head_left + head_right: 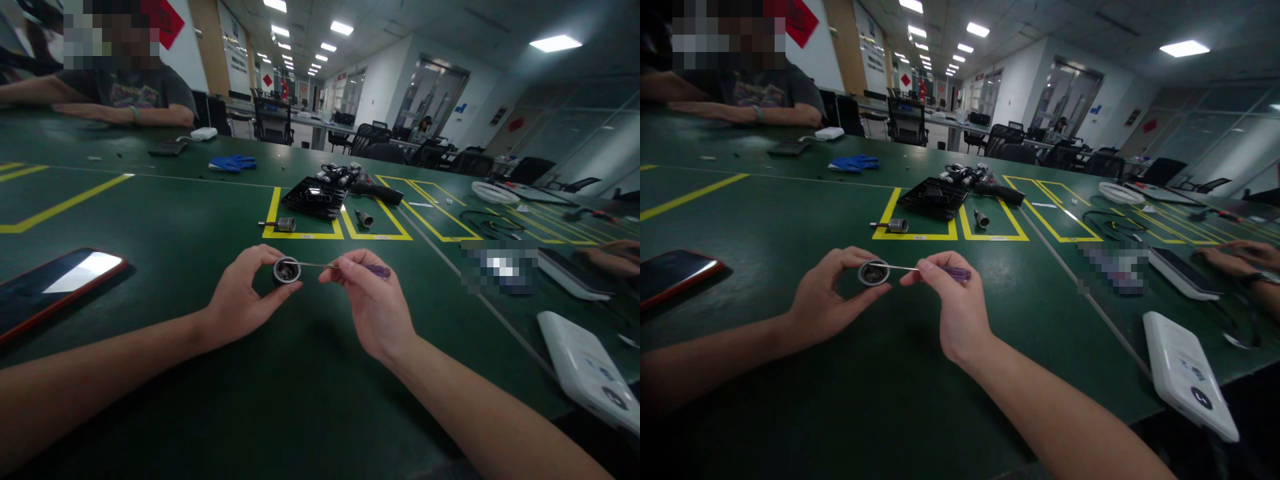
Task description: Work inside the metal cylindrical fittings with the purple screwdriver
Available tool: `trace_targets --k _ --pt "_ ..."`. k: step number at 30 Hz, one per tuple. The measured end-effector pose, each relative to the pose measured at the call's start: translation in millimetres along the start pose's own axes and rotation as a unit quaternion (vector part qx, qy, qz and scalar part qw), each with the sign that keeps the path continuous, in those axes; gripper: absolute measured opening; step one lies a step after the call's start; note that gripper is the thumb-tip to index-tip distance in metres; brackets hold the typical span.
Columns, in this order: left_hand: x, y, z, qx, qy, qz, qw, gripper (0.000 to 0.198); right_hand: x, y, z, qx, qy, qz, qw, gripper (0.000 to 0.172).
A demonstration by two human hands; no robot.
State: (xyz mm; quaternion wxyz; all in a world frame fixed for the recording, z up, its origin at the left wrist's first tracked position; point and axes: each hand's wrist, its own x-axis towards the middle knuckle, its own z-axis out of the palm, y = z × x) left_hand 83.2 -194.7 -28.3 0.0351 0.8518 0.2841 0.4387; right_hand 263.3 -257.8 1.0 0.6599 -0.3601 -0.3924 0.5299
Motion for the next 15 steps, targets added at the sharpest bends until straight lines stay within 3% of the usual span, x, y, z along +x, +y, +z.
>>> trace_targets --k 10,15 --pt "-1.3 7.6 -1.4 -0.093 -0.013 -0.066 0.993 0.021 -3.5 0.8 -6.6 -0.067 -0.079 -0.067 0.992 0.003" --pt "-1.2 10.0 -1.1 -0.101 -0.020 -0.089 0.991 0.021 -4.3 -2.7 -7.4 -0.117 -0.086 -0.089 0.985 0.004"
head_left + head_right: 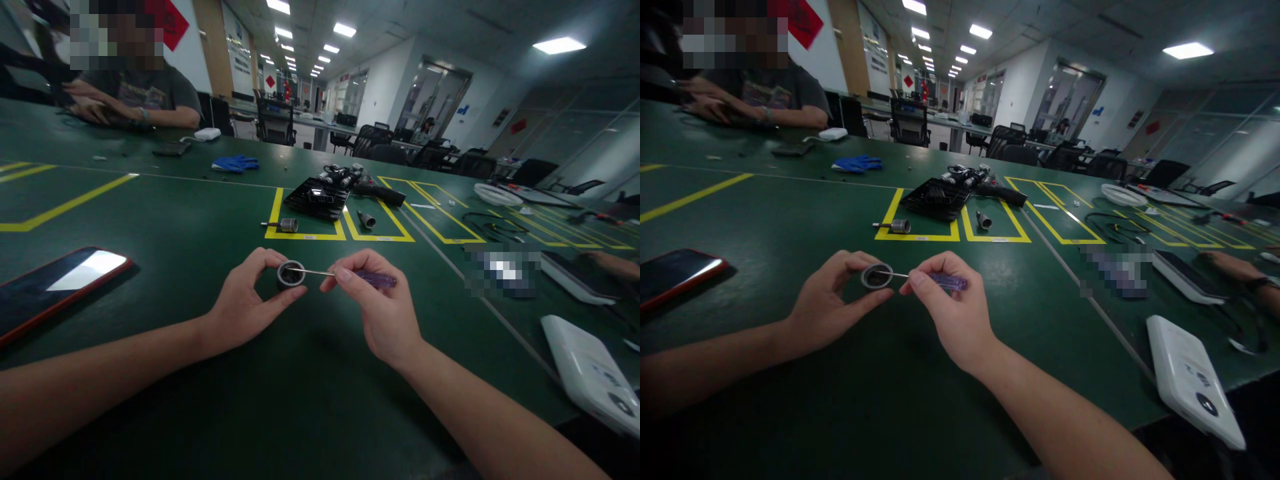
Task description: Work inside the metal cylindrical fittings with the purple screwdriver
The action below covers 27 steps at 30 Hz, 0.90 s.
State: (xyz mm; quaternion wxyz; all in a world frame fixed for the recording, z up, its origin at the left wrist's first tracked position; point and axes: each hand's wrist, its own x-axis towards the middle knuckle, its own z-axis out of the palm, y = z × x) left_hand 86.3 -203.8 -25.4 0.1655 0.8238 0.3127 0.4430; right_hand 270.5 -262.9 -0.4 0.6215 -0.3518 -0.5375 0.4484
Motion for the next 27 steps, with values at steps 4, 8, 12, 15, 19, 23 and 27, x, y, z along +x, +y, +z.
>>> trace_targets --k 4,8,12,15,19,23,27 --pt "-0.8 0.4 0.3 -0.002 0.001 -0.005 1.000 0.021 0.3 -3.1 -0.4 -0.033 -0.010 -0.003 0.999 0.005" --pt "-1.7 0.6 1.0 -0.009 -0.002 -0.002 1.000 0.021 0.6 -8.6 -0.7 -0.101 -0.027 -0.008 0.994 0.007" --pt "-3.4 1.9 1.6 -0.031 -0.017 -0.001 0.999 0.021 1.1 -18.4 -0.5 -0.191 -0.038 -0.037 0.980 0.010" --pt "-5.5 4.2 1.7 -0.043 -0.036 0.003 0.998 0.021 0.9 -24.7 -0.7 -0.238 -0.041 -0.071 0.968 0.012" --pt "-7.4 7.1 2.6 -0.051 -0.054 0.025 0.997 0.022 0.4 -27.1 -1.8 -0.265 -0.029 -0.103 0.958 0.012" --pt "-7.8 7.6 3.2 -0.052 -0.054 0.033 0.997 0.023 1.0 -25.3 -3.2 -0.261 -0.032 -0.114 0.958 0.013" --pt "-8.6 6.3 3.1 -0.046 -0.056 0.036 0.997 0.023 1.7 -23.2 -4.7 -0.230 -0.030 -0.109 0.967 0.012"
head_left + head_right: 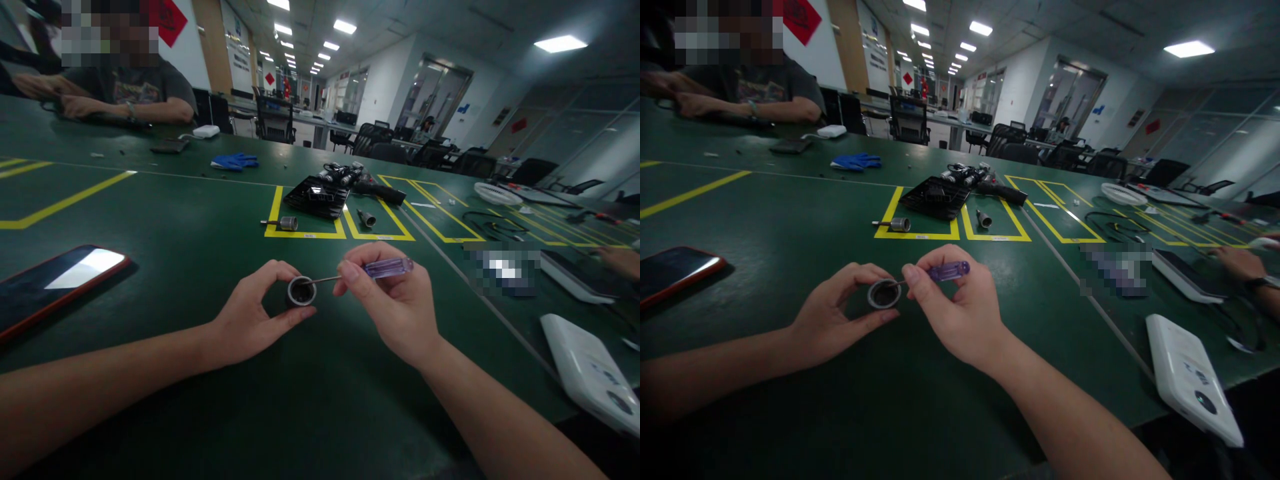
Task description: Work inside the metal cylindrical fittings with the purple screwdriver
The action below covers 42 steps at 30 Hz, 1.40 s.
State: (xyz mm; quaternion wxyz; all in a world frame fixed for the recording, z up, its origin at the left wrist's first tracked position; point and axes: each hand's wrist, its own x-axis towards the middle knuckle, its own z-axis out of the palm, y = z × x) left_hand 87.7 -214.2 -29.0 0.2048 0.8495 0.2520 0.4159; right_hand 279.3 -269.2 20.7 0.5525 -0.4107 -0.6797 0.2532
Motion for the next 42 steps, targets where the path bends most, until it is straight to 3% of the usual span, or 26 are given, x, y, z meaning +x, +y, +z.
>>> trace_targets --k 12,22,42 --pt "0.0 -1.2 0.0 0.074 0.018 0.047 0.996 0.023 -3.1 -2.3 -0.5 -0.076 -0.005 -0.094 0.993 0.019" --pt "1.4 3.2 -0.6 0.073 0.022 0.025 0.997 0.020 -2.6 2.3 1.4 -0.025 -0.007 -0.046 0.999 0.014" --pt "-0.8 -0.7 -0.4 0.073 0.027 0.024 0.997 0.023 -3.2 3.0 1.6 -0.015 -0.002 -0.069 0.997 0.013"
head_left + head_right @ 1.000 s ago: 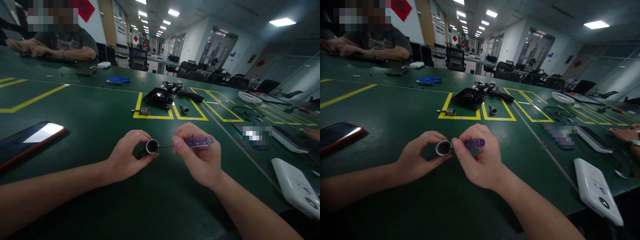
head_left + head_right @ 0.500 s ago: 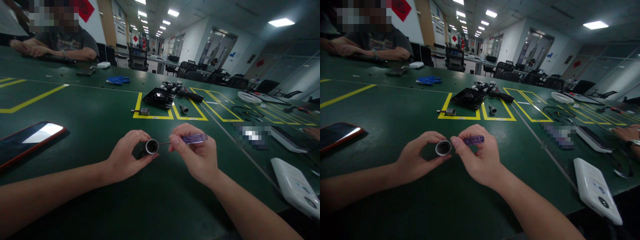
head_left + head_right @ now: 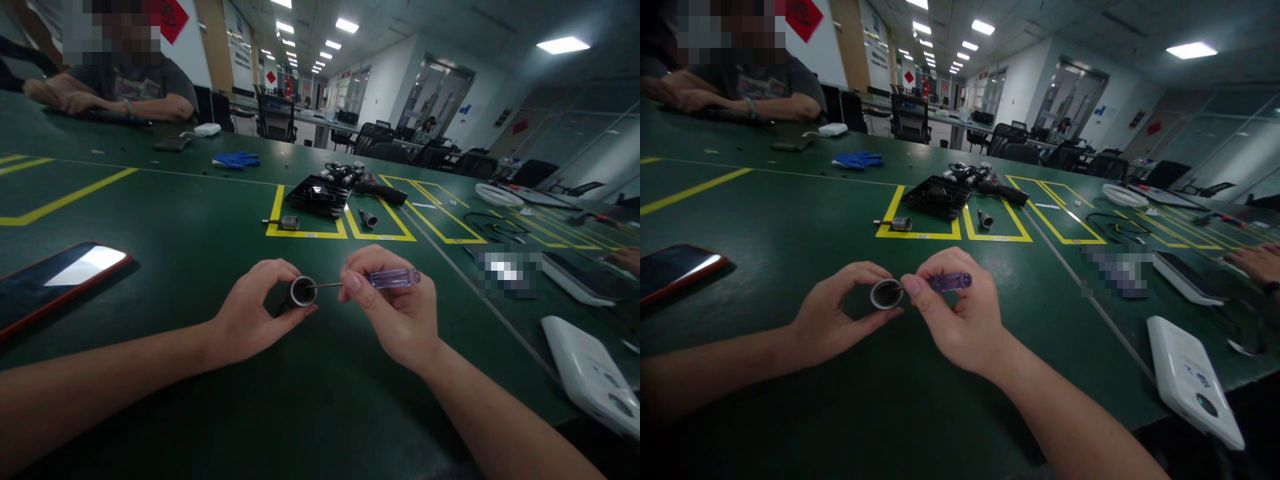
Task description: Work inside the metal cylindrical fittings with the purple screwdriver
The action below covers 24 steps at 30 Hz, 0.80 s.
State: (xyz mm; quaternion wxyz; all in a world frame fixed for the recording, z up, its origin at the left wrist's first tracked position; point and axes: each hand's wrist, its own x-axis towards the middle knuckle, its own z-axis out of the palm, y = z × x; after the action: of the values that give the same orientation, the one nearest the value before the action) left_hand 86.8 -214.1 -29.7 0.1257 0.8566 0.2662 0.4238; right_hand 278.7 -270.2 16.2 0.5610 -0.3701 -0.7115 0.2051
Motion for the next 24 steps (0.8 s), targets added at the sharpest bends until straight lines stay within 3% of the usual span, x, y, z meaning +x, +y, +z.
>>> trace_targets --k 24 --pt "-1.6 -0.2 -0.1 0.019 0.000 0.013 1.000 0.026 1.4 2.0 0.2 -0.021 -0.012 -0.037 0.999 0.012"
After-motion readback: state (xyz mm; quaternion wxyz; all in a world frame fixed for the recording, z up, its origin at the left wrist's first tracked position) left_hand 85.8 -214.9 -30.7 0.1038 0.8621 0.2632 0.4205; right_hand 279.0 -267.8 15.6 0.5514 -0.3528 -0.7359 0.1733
